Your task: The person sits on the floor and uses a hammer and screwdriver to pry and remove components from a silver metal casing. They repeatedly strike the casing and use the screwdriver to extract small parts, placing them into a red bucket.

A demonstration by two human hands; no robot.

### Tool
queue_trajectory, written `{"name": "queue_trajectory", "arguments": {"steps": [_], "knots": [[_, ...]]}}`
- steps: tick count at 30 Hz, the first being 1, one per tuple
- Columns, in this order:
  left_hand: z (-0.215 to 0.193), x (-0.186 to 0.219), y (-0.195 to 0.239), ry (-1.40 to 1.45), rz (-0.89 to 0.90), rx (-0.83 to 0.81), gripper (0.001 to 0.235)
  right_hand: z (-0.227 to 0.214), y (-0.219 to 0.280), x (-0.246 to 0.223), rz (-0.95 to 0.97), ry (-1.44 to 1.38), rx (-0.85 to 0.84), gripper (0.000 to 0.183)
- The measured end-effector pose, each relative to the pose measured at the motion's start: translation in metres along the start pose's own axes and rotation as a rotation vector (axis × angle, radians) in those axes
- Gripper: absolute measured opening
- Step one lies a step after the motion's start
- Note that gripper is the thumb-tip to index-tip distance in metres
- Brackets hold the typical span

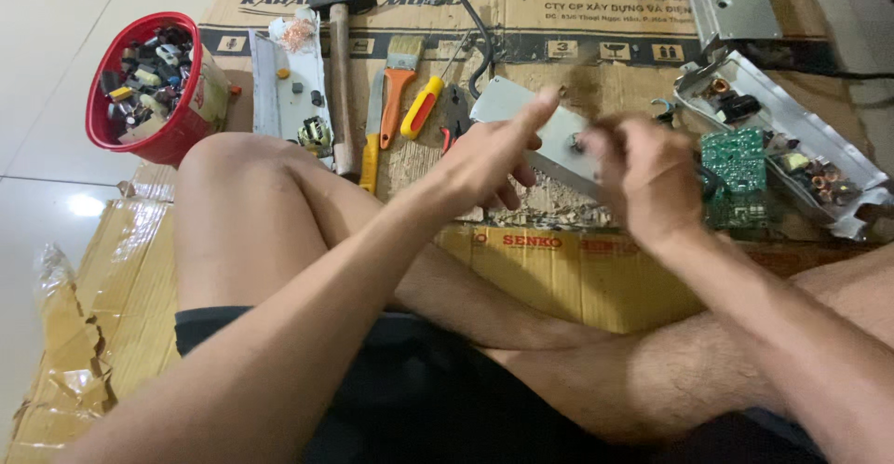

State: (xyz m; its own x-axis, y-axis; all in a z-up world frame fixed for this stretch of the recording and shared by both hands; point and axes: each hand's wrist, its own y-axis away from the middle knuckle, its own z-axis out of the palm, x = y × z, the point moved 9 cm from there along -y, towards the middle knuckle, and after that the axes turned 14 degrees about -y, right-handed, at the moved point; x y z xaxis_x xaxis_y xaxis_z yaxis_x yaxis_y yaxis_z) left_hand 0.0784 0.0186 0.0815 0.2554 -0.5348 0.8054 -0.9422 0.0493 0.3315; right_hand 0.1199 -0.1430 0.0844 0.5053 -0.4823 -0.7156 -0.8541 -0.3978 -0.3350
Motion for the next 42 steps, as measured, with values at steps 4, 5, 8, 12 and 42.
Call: {"name": "queue_trajectory", "arguments": {"steps": [4, 5, 8, 12, 42], "knots": [[0.022, -0.032, 0.001, -0.345, -0.024, 0.015, 0.057, -0.023, -0.018, -0.005, -0.010, -0.124, 0.202, 0.021], [0.027, -0.040, -0.001, -0.470, 0.001, 0.029, 0.050, -0.022, -0.026, 0.002, 0.027, -0.185, 0.185, 0.019], [0.036, -0.041, -0.006, -0.571, 0.013, 0.016, 0.049, -0.016, -0.036, 0.022, 0.096, -0.209, 0.128, 0.020], [0.042, -0.062, -0.012, -0.587, -0.063, -0.103, 0.051, -0.003, -0.036, 0.036, 0.203, -0.165, 0.050, 0.025], [0.045, -0.001, -0.099, -0.626, 0.275, 0.196, 0.028, -0.007, -0.033, 0.045, 0.090, 0.067, 0.080, 0.042]]}}
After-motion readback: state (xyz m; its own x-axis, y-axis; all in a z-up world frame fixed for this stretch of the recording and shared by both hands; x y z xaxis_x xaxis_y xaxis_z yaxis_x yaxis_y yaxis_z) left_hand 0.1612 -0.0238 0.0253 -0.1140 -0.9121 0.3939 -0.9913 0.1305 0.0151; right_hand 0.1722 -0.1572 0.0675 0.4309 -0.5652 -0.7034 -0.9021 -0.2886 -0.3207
